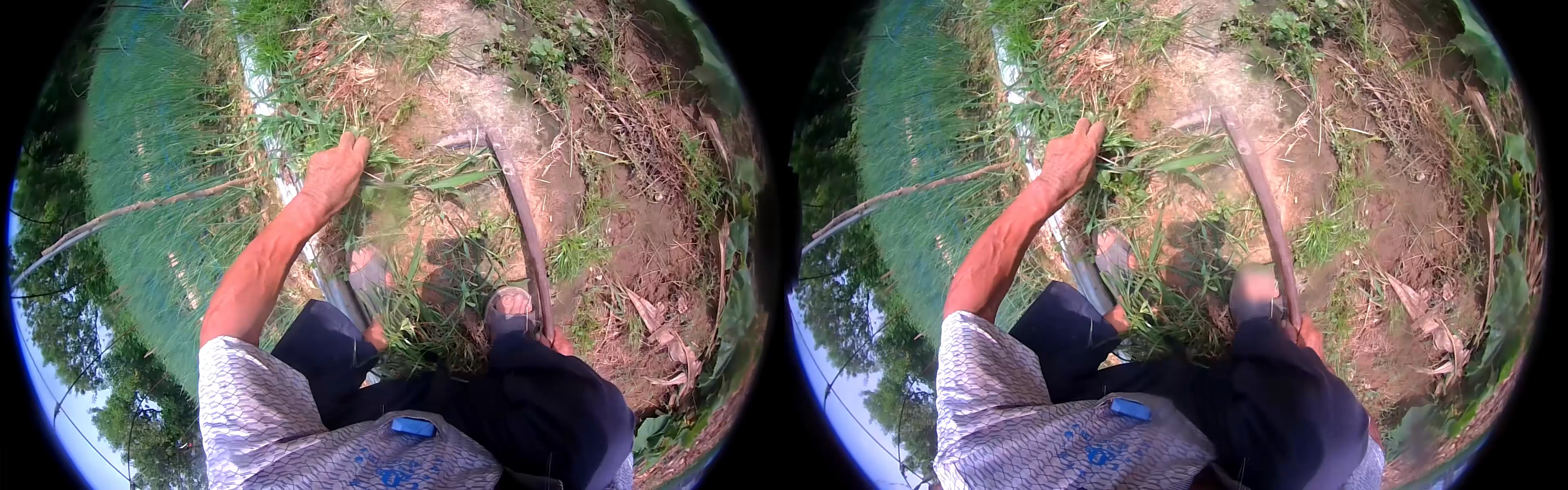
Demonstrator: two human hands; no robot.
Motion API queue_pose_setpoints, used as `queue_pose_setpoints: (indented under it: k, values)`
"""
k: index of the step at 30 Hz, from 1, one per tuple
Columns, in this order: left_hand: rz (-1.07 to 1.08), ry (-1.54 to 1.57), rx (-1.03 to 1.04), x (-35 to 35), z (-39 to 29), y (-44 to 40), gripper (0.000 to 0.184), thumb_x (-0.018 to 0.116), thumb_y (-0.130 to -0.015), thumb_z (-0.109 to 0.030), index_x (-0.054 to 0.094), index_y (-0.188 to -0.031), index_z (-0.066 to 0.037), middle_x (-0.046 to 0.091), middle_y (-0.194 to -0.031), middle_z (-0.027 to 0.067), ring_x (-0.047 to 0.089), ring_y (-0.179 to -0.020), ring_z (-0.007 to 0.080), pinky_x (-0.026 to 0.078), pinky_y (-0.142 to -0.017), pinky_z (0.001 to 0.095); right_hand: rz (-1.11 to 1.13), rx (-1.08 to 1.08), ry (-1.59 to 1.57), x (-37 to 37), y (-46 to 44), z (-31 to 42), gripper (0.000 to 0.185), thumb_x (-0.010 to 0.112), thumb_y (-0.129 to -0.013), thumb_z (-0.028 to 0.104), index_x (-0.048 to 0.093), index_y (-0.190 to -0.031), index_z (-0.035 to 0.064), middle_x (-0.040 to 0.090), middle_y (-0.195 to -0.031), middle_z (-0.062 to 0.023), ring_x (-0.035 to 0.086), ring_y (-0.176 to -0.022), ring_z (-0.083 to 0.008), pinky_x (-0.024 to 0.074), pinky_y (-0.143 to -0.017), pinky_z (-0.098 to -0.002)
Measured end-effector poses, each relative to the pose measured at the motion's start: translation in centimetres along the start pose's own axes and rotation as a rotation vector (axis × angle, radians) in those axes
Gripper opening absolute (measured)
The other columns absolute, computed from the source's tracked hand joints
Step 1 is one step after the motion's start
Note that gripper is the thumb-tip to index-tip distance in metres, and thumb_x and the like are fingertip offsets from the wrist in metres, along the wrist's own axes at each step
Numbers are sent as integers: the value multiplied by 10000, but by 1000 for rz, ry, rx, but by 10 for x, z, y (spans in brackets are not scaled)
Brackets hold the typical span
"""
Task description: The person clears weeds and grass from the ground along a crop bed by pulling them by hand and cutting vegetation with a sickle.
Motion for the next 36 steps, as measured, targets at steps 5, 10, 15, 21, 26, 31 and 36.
queue_pose_setpoints:
  k: [5,10,15,21,26,31,36]
  values:
    - [75,2,-2,6,4,0,215,529,-820,-60,457,-1022,-51,498,-905,154,606,-681,339,504,-537,421,-88,-2,-227,-48,3,57,316,599,-910,315,533,-1011,23,581,-712,-102,578,-653,-212,478,-606,-361]
    - [80,16,66,-3,4,9,201,545,-832,-102,457,-1009,-66,488,-893,147,608,-719,331,495,-588,429,-37,-74,-255,-44,-39,133,359,581,-910,360,532,-1020,22,591,-730,-132,598,-672,-241,458,-606,-380]
    - [189,57,124,5,15,49,171,545,-841,-128,458,-975,-68,479,-863,130,603,-796,330,492,-601,431,62,-172,-228,-23,-13,102,337,558,-909,311,519,-1054,10,598,-743,-182,617,-680,-308,476,-637,-408]
    - [340,307,-375,13,15,37,1003,671,-782,-542,104,-1498,-128,520,-1136,310,614,-978,407,496,-823,489,38,-164,-327,-45,-51,153,359,577,-908,337,540,-1056,12,598,-742,-162,587,-668,-241,480,-629,-369]
    - [342,74,-369,52,10,28,699,657,-782,-223,309,-1362,-44,628,-914,208,646,-792,389,500,-644,464,60,-2,-125,-8,-23,52,397,605,-877,369,551,-1070,26,611,-741,-179,618,-688,-298,484,-624,-382]
    - [243,169,-104,35,8,25,239,569,-766,-117,412,-934,-50,614,-734,164,625,-677,374,472,-593,470,117,158,56,-24,19,-7,363,562,-916,348,541,-1029,3,590,-723,-148,596,-657,-264,483,-619,-385]
    - [181,61,-52,14,5,20,104,543,-789,-124,529,-846,-38,628,-673,178,642,-651,366,485,-579,469,-146,-155,-333,-63,-33,130,374,580,-915,358,525,-1030,6,558,-713,-115,534,-638,-239,438,-597,-384]
Point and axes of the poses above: each hand's wrist, its own y-axis away from the middle knuckle, its own x-axis out of the palm, z = x × y, the point moved 9 cm from there along -y, towards the middle knuckle
